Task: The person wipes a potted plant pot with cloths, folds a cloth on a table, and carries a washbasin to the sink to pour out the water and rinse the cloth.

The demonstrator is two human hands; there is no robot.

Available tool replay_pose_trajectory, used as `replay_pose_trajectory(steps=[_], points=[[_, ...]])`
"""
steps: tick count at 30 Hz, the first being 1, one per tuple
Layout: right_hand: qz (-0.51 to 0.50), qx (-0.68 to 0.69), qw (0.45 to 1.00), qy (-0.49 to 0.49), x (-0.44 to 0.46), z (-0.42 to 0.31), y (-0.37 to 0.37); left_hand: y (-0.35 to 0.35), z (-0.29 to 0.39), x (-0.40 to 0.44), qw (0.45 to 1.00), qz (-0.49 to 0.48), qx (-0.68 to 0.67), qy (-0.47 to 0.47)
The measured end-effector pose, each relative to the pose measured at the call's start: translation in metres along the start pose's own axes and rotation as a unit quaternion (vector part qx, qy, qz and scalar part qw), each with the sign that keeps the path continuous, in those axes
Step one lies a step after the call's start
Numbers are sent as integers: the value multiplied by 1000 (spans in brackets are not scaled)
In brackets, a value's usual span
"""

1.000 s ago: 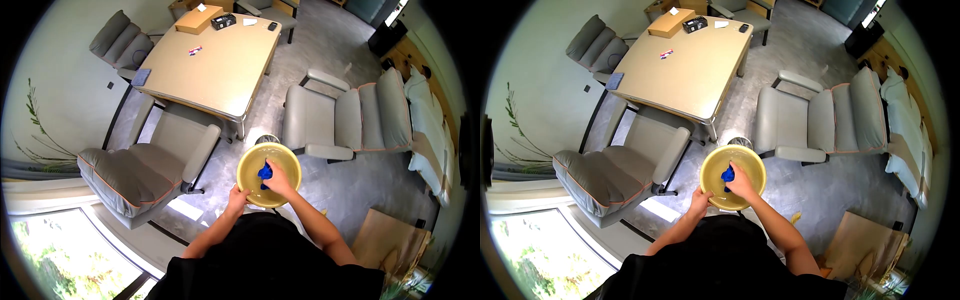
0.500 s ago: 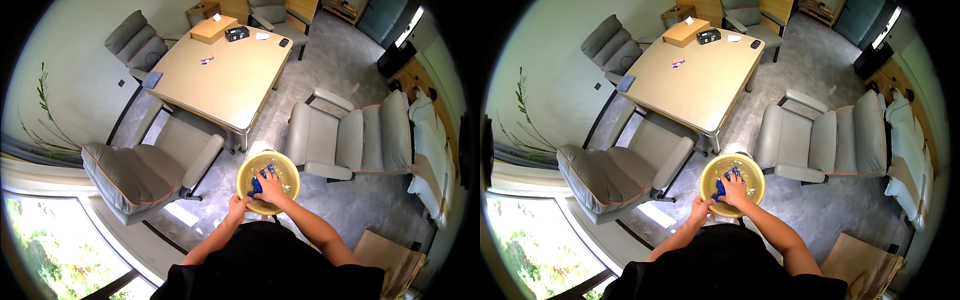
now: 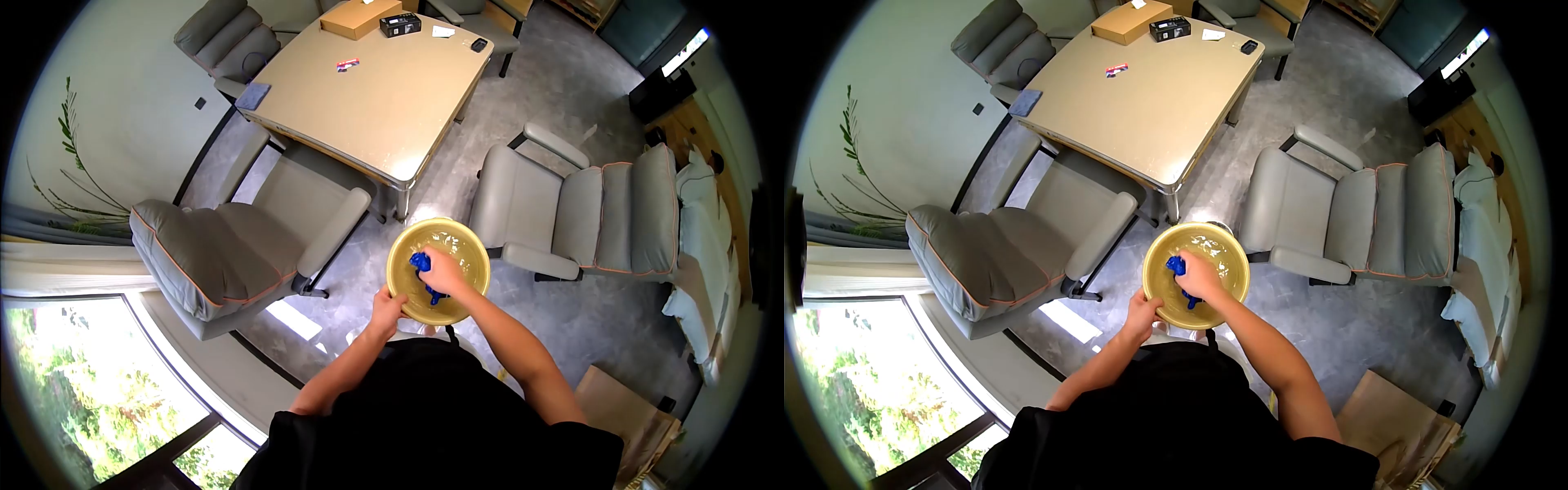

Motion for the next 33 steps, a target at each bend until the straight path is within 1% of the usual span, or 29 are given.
replay_pose_trajectory(steps=[1,2,3,6,7,9,11,13,14,15,17,18,19,22,25,26,27,29,30,31,33], points=[[33,-5,999,-35,0,-4,5,0,1,1,1000,0,-2,1],[61,-6,998,-34,1,-1,5,1,2,2,1000,-1,-2,5],[57,-7,998,-35,0,-1,6,2,2,0,1000,-1,-2,9],[70,82,992,-64,2,-1,16,3,3,-1,1000,1,-8,5],[69,82,992,-65,2,1,15,4,4,-1,1000,1,-9,7],[128,114,985,-35,2,2,17,7,5,-1,1000,-1,-2,8],[106,100,989,-36,2,2,18,9,4,2,1000,-3,-5,16],[134,26,991,4,-5,-6,22,18,-2,5,1000,4,-10,20],[98,13,995,17,-7,-6,21,20,-6,7,999,-7,-31,17],[93,16,995,23,-9,-8,19,21,-6,7,998,-19,-51,16],[15,-11,1000,14,-18,-11,11,28,-7,7,999,-17,-48,14],[-9,3,1000,3,-21,-12,6,29,-7,6,999,-15,-50,13],[-10,4,1000,3,-26,-12,3,30,-7,5,999,-14,-51,13],[-11,-16,996,90,-33,-15,-7,36,-6,1,998,-5,-56,9],[-33,13,996,78,-41,-22,-14,47,-7,0,999,11,-38,8],[-10,8,995,96,-45,-25,-12,49,-9,-1,999,4,-35,14],[-4,4,996,87,-48,-28,-10,51,-8,-1,999,-2,-31,5],[19,65,997,22,-51,-31,-6,54,-5,-3,1000,-13,-25,0],[82,29,995,53,-55,-31,-7,57,-6,-3,1000,-9,-22,-5],[90,26,994,48,-58,-27,-4,60,-6,0,1000,-5,-19,-13],[198,-78,974,74,-66,-25,7,63,-6,-1,1000,-27,-9,-8]])
Point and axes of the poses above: each hand's wrist, its own x-axis towards the middle knuckle, its own y-axis out of the back of the hand, z = x × y, the point moved 2 cm from there along x, towards the middle knuckle, and after that the axes turned 8 degrees about y, right-handed, at the moved point
